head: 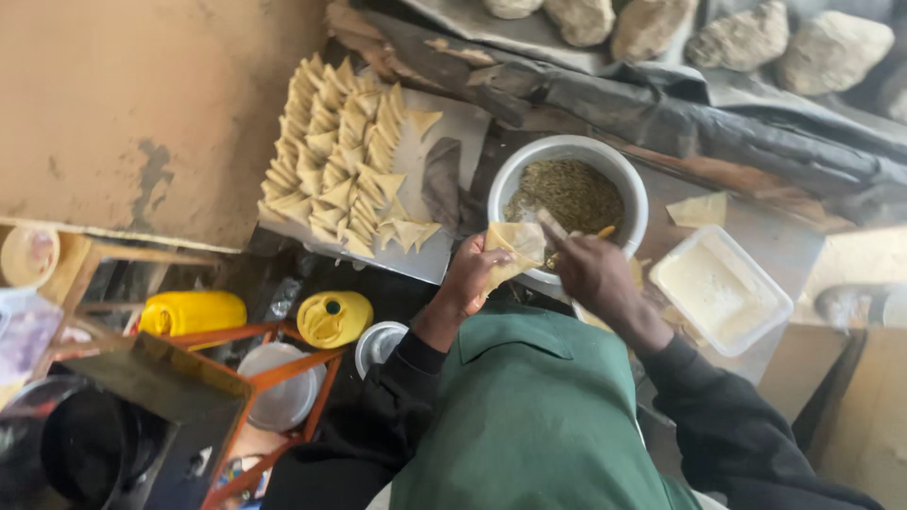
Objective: The person folds square pastry sheets into cones, scoops a grain-based filling into each cone, and seals the edges to form triangular samosas. The finished samosas are placed in rows on a metal tray.
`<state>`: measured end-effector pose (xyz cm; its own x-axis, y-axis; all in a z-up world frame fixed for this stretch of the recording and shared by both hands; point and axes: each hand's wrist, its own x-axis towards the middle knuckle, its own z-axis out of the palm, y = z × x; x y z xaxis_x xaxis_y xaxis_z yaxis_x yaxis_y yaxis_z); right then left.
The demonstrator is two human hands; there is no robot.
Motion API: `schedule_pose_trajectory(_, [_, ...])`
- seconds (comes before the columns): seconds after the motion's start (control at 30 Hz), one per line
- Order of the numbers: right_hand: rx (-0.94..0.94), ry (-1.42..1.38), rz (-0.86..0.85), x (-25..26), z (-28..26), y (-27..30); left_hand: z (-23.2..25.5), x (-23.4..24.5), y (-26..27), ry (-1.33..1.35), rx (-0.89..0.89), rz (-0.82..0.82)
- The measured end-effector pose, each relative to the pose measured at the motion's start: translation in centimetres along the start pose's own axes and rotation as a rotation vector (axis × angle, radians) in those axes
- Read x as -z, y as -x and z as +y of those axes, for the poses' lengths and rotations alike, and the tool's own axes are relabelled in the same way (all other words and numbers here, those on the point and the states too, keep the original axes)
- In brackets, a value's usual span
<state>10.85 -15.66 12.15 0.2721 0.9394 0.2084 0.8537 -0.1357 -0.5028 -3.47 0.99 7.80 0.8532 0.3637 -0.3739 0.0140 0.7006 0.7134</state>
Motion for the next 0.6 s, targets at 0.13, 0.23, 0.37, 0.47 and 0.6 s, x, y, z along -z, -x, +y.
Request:
schedule_pose_trajectory(0.13, [0.079, 0.100, -0.129, -1.8, -0.9, -0.9, -1.1, 1.9, 0.3, -0.072, -0.076, -0.013])
schedule_pose_trajectory(0.23, [-0.031, -0.164, -0.030, -0.9, -0.1, -1.7, -0.5, 3.1, 1.0, -0.033, -0.098, 0.009])
schedule_pose_trajectory(0.37, [-0.484, -1.242, -0.355, -1.1, -1.3, -2.0, 0.3, 3.0, 2.8, -0.354, -0.182, 0.001])
schedule_pose_trajectory(0.47, [-0.278, -0.787, -0.400, -2.4, -3.6, -2.4, 1.3, 2.4, 2.8, -0.535, -0.301, -0.023])
schedule_pose_trajectory(0.6, [0.052, -0.171, -0.220, -1.7, -5.6, -2.6, 3.3, 4.0, 4.2, -0.319, -0.229, -0.072])
